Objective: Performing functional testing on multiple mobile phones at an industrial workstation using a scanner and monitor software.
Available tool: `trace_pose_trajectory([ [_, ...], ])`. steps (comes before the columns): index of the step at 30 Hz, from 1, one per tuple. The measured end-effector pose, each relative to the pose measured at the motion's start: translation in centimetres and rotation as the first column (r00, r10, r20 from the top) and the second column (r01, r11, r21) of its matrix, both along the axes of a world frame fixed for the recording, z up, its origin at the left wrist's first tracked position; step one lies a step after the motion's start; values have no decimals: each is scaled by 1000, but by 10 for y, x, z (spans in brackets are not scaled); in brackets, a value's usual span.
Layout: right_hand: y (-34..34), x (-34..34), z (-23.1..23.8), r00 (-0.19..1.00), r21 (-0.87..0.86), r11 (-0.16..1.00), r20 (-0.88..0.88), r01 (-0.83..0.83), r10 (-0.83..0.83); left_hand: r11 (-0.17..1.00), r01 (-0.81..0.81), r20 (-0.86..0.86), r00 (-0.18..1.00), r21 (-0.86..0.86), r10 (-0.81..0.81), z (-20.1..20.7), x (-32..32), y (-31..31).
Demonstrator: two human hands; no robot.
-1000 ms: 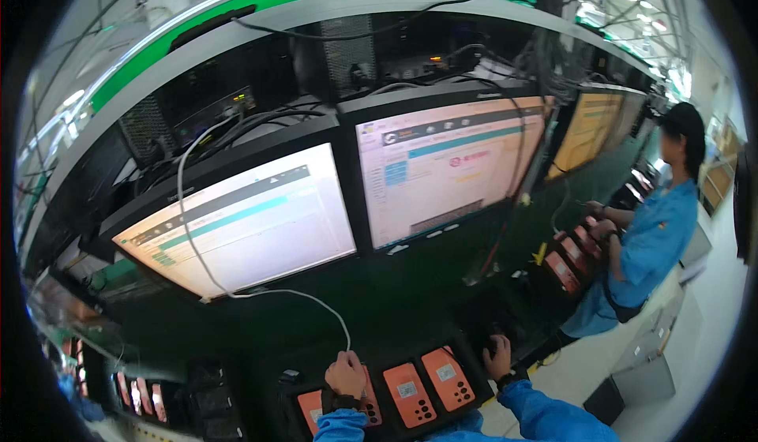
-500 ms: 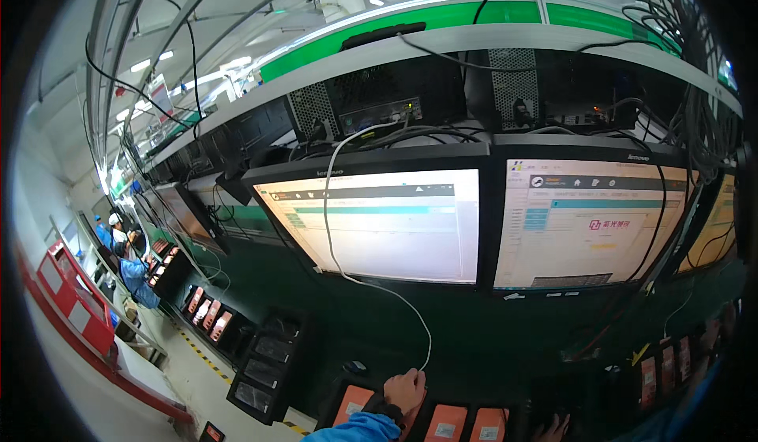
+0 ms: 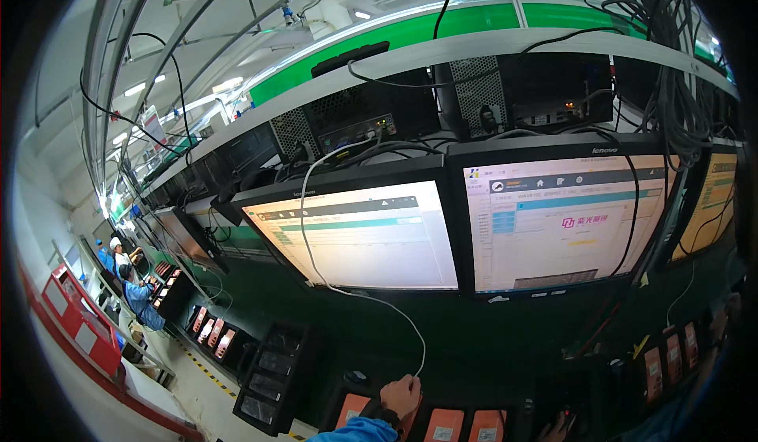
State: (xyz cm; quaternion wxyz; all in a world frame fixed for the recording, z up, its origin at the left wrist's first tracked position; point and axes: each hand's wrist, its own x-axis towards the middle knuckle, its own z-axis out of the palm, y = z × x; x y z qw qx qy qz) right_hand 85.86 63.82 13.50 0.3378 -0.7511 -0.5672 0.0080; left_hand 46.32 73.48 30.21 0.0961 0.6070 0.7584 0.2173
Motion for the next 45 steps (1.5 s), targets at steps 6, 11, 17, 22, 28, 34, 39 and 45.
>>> trace_pose_trajectory([
  [6,0,-1,1,1000,11,1000,-3,21,-21,1000,19,18,1000,-3,-19,0,-1,0],
  [11,1,-3,3,999,-2,999,2,36,-36,1000,4,23,1000,-31,-4,0,-2,0],
  [17,2,-2,3,1000,67,998,15,-19,18,1000,19,36,999,-11,-18,-3,-4,0],
  [22,2,-3,9,999,72,997,22,-39,38,1000,21,43,999,-1,-21,-5,-4,0],
  [28,1,-3,13,998,41,997,-6,-59,59,999,27,28,999,41,-28,-4,-3,-1],
  [34,0,-1,0,998,7,998,33,-62,62,997,39,29,999,72,-42,-7,-4,0],
  [39,-1,1,-5,997,24,997,39,-74,73,995,40,0,999,86,-40,-11,-5,1],
  [45,-1,1,-3,997,19,997,20,-75,75,995,53,20,998,84,-55,-9,-5,1],
])
